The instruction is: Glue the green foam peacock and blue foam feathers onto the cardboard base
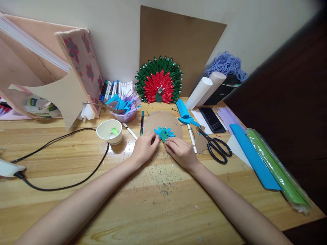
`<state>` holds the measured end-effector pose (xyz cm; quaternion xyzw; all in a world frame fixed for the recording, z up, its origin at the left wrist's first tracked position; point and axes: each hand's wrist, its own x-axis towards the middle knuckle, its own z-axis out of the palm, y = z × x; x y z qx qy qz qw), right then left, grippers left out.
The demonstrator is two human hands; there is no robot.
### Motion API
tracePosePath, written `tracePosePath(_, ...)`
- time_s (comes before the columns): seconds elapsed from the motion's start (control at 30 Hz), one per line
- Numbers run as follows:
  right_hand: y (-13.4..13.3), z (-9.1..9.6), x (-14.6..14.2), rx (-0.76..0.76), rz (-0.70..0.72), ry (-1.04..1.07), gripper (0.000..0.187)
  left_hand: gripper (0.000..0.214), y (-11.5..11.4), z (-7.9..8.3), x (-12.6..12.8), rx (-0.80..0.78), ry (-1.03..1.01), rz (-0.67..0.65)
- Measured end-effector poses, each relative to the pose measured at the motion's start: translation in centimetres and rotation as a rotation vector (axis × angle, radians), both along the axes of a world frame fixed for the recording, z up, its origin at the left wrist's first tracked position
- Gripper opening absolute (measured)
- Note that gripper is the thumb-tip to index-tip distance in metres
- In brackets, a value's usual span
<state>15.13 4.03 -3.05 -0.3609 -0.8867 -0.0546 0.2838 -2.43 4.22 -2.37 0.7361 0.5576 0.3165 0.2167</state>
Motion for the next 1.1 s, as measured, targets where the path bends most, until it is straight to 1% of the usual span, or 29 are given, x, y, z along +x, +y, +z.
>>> tracePosePath(0.1, 0.09, -0.06, 0.19, -0.031, -0.010, -0.009, 0.018, 0.026, 0.01, 0.00, 0.03, -0.003, 0.005, -0.001)
tracePosePath(0.33, 0.19, 0.00, 0.31, -0.014, -0.006, -0.024, 0.017, 0.027, 0.07, 0.18, -0.04, -0.019, -0.055, 0.029)
tracePosePath(0.5, 0.15, 0.07, 0.36, -0.039, -0.012, -0.017, 0.018, 0.030, 0.42, -0.01, -0.35, -0.039, -0.274, 0.140)
tracePosePath(0.6, 0.13, 0.11, 0.36, -0.044, -0.016, -0.017, 0.018, 0.030, 0.50, -0.09, -0.41, -0.059, -0.356, 0.164)
tracePosePath(0.87, 0.19, 0.00, 0.38, -0.065, -0.009, -0.004, 0.018, 0.030, 0.31, 0.13, -0.34, -0.057, -0.403, 0.162)
tracePosePath(1.1, 0.22, -0.09, 0.33, -0.078, -0.003, 0.018, 0.018, 0.029, 0.30, 0.13, -0.50, -0.056, -0.390, 0.163)
